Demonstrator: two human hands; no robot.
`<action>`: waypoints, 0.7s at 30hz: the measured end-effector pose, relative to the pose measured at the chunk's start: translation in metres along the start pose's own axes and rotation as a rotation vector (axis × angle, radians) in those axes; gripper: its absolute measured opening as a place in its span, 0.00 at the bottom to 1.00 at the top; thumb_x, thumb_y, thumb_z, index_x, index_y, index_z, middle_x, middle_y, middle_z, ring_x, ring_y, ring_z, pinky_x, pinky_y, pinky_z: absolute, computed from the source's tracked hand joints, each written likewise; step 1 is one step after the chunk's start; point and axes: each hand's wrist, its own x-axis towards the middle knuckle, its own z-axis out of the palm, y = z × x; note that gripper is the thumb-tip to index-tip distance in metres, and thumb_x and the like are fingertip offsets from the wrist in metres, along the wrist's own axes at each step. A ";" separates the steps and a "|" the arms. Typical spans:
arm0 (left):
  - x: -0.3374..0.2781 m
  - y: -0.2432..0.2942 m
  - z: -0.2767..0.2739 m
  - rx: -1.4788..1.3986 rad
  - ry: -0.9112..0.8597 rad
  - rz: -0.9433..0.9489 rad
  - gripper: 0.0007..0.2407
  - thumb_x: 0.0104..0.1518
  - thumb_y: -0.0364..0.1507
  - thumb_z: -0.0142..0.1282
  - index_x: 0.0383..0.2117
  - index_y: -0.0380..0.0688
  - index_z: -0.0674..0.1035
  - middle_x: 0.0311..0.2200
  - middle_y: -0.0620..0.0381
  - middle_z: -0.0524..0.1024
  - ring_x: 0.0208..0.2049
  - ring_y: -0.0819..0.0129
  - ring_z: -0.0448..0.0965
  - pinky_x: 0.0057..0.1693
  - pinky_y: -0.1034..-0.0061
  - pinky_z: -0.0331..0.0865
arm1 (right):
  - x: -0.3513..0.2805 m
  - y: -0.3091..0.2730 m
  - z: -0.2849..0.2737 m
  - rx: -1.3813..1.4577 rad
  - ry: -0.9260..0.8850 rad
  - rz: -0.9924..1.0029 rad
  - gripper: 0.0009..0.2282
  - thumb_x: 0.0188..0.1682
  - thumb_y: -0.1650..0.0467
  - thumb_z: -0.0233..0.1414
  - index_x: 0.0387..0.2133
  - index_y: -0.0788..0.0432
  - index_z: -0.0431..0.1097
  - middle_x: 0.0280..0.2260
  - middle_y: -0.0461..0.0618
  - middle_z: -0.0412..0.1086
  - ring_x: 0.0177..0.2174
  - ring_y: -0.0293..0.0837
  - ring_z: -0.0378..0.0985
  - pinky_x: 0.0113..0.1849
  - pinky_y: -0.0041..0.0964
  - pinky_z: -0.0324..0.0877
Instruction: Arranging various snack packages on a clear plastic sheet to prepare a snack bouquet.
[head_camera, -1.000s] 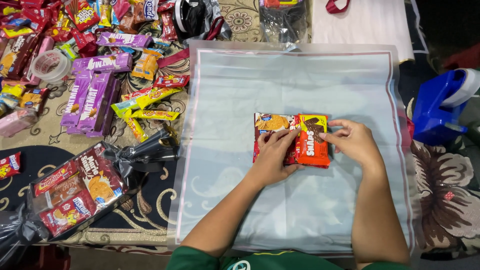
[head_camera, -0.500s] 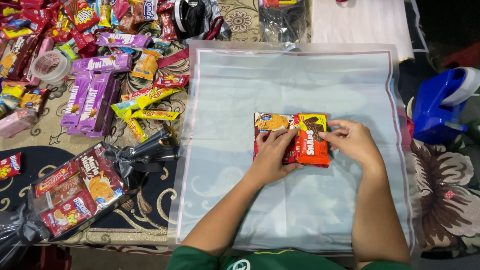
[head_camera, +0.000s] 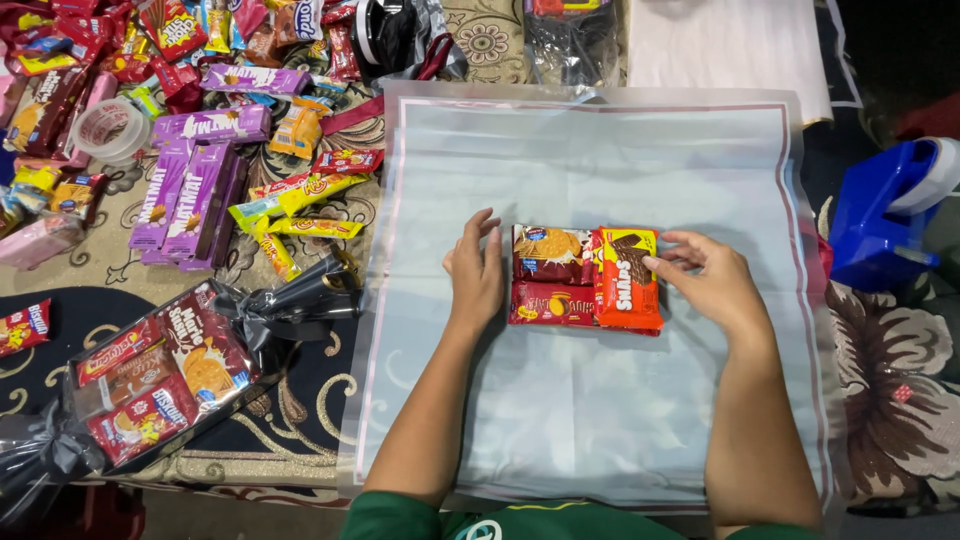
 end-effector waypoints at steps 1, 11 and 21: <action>0.001 -0.004 -0.001 0.001 0.002 0.000 0.20 0.71 0.39 0.34 0.63 0.42 0.65 0.53 0.47 0.76 0.59 0.53 0.72 0.65 0.48 0.44 | 0.002 0.002 0.001 0.001 -0.001 -0.002 0.22 0.45 0.64 0.63 0.53 0.58 0.73 0.42 0.58 0.78 0.41 0.49 0.79 0.38 0.41 0.76; 0.000 -0.006 0.002 -0.012 -0.015 -0.045 0.17 0.70 0.36 0.34 0.61 0.47 0.67 0.48 0.52 0.81 0.54 0.53 0.78 0.62 0.56 0.50 | 0.022 0.036 0.007 0.030 0.019 -0.049 0.18 0.49 0.68 0.60 0.52 0.60 0.72 0.41 0.60 0.77 0.37 0.49 0.81 0.33 0.38 0.78; 0.009 -0.022 0.007 -0.074 0.080 -0.076 0.16 0.68 0.32 0.42 0.58 0.40 0.69 0.45 0.39 0.80 0.49 0.42 0.80 0.59 0.54 0.63 | 0.030 0.047 0.023 0.031 0.370 -0.384 0.11 0.52 0.74 0.61 0.47 0.62 0.75 0.40 0.55 0.77 0.36 0.50 0.80 0.36 0.37 0.75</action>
